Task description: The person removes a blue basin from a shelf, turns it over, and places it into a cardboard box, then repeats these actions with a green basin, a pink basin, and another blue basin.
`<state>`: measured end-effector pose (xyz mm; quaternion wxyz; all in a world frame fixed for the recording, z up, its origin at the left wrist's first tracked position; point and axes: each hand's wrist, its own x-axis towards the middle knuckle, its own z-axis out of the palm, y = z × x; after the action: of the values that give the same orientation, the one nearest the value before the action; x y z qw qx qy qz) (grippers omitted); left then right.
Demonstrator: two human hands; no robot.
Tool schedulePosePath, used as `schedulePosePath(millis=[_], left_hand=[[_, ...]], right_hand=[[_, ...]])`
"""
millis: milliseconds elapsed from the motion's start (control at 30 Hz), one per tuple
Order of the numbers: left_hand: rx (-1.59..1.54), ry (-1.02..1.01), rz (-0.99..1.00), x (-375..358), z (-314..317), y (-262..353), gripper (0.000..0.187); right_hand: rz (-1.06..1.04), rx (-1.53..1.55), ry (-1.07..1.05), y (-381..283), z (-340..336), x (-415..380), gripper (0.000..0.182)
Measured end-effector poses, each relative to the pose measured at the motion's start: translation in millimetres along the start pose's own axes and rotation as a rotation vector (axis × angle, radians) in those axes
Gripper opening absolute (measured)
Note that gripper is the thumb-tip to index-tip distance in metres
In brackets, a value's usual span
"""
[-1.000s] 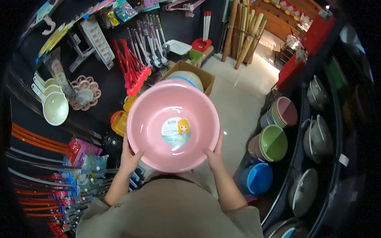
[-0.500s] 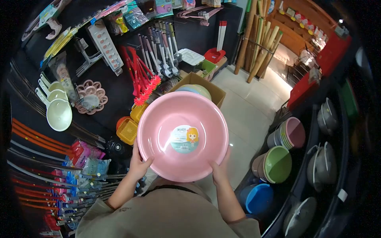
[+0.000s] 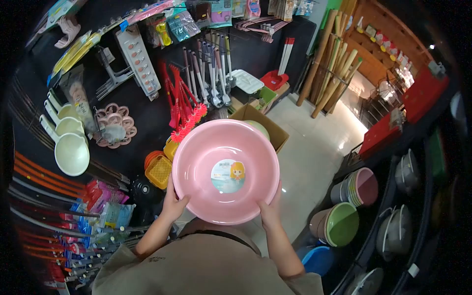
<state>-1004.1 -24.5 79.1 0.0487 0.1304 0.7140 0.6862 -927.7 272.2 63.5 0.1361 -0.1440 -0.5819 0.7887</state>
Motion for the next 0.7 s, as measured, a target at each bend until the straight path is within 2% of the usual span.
schedulePosePath(millis=[100, 133, 200, 300, 433, 500, 567, 700], left_hand=[[-0.043, -0.033, -0.029, 35.6, -8.0, -19.4, 0.092], [0.034, -0.034, 0.008, 46.9, -10.3, -30.6, 0.091], [0.104, -0.053, 0.049, 67.5, -14.4, -45.5, 0.091], [0.090, -0.120, 0.054, 93.7, -19.7, -56.2, 0.091], [0.011, -0.179, -0.023, 117.8, -23.9, -71.3, 0.090], [0.017, -0.197, -0.040, 127.3, -26.1, -90.4, 0.089], [0.305, -0.156, -0.041, 136.7, -29.8, -126.1, 0.090], [0.509, -0.172, 0.031, 154.4, -37.0, -171.4, 0.091]], right_hand=[[-0.008, -0.046, 0.011, 7.1, 6.4, 23.6, 0.092], [-0.015, -0.048, 0.030, 12.3, 8.0, 29.2, 0.092], [0.088, -0.059, 0.147, 19.3, 16.7, 37.3, 0.091], [0.175, -0.028, 0.197, 15.1, 33.1, 43.6, 0.086], [0.113, -0.095, 0.272, 62.8, 25.0, 58.0, 0.088], [0.187, -0.100, 0.279, 74.9, 26.9, 63.4, 0.088], [0.202, -0.109, 0.317, 84.1, 31.2, 67.2, 0.088], [0.284, -0.091, 0.346, 102.7, 39.2, 72.9, 0.087]])
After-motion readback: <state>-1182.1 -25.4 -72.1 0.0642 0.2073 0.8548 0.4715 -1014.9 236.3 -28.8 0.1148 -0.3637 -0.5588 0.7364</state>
